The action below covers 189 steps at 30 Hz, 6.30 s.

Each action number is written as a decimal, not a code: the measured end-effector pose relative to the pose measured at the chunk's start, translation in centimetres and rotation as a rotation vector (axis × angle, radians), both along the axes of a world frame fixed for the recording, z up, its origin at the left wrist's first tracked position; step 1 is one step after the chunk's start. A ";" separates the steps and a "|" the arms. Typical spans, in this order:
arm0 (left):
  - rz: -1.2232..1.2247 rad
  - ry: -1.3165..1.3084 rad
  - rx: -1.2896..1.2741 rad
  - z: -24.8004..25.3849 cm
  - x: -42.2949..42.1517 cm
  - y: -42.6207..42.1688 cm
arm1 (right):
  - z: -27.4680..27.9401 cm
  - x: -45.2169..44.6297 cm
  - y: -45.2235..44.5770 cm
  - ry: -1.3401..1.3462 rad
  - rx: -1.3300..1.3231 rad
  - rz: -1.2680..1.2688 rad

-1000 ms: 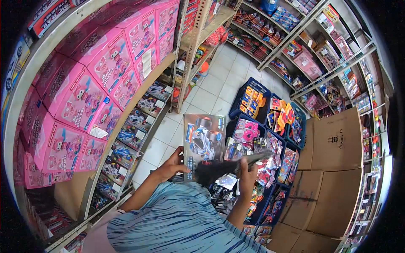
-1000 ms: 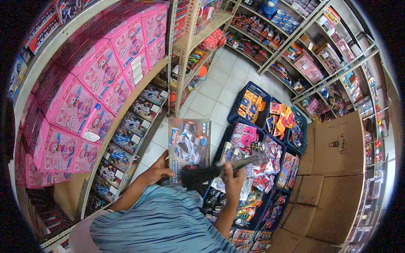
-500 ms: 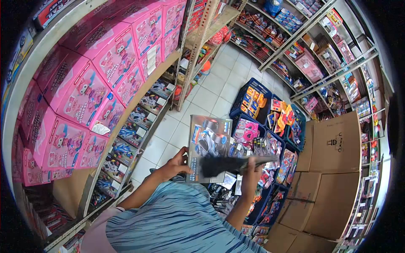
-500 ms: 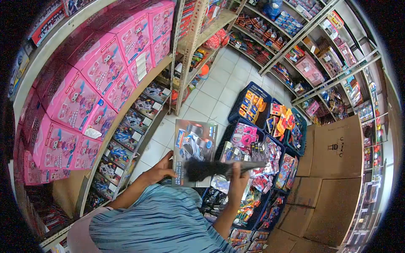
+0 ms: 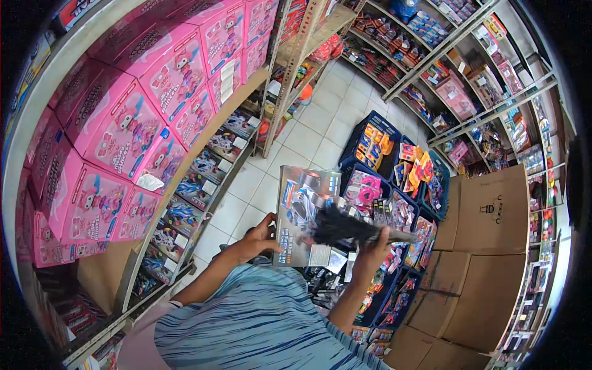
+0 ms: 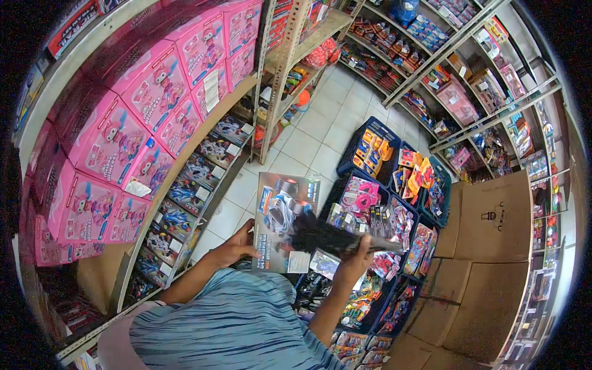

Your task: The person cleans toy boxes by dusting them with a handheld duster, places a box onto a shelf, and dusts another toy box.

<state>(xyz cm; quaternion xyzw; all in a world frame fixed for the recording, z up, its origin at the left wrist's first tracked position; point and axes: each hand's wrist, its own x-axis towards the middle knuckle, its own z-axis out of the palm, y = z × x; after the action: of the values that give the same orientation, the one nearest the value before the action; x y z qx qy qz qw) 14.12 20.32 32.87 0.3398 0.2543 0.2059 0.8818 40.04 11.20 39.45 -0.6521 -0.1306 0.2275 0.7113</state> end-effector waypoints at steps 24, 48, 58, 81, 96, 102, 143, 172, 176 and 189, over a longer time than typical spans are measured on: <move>0.069 -0.029 -0.040 0.1 1.1 -0.9 | -0.4 1.0 0.1 0.087 -0.116 0.258; -0.069 0.056 0.064 -0.9 14.1 1.6 | -0.9 13.0 -0.2 0.121 -0.169 0.137; -0.057 0.075 0.034 1.6 21.1 5.3 | 0.6 21.9 3.9 0.119 0.014 0.148; 0.165 0.241 0.472 -0.8 26.5 7.0 | 1.2 28.0 12.3 0.066 0.017 0.441; 0.322 0.371 0.522 0.6 23.6 7.6 | -0.6 29.9 17.2 0.282 0.136 0.402; 0.428 0.387 0.520 -0.2 21.6 6.0 | -0.1 25.7 19.0 0.334 -0.008 0.559; 0.410 0.231 0.284 -2.8 -1.0 7.7 | -6.6 2.7 9.6 -0.085 -0.174 0.375; 0.487 0.226 0.379 -3.2 -5.7 -0.9 | -6.0 -3.0 6.6 0.006 -0.258 1.119; 0.445 0.223 0.358 -2.8 -4.9 -1.3 | -6.2 -2.8 5.9 0.095 -0.146 0.690; 0.289 0.218 0.403 -3.1 -3.2 -1.0 | -4.7 -0.9 1.2 -0.053 -0.298 0.684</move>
<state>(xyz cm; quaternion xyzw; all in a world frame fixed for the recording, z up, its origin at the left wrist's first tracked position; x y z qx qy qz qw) 10.92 19.31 29.79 0.4886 0.3476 0.3383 0.7253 39.18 12.37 34.73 -0.6727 -0.3248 0.4517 0.4878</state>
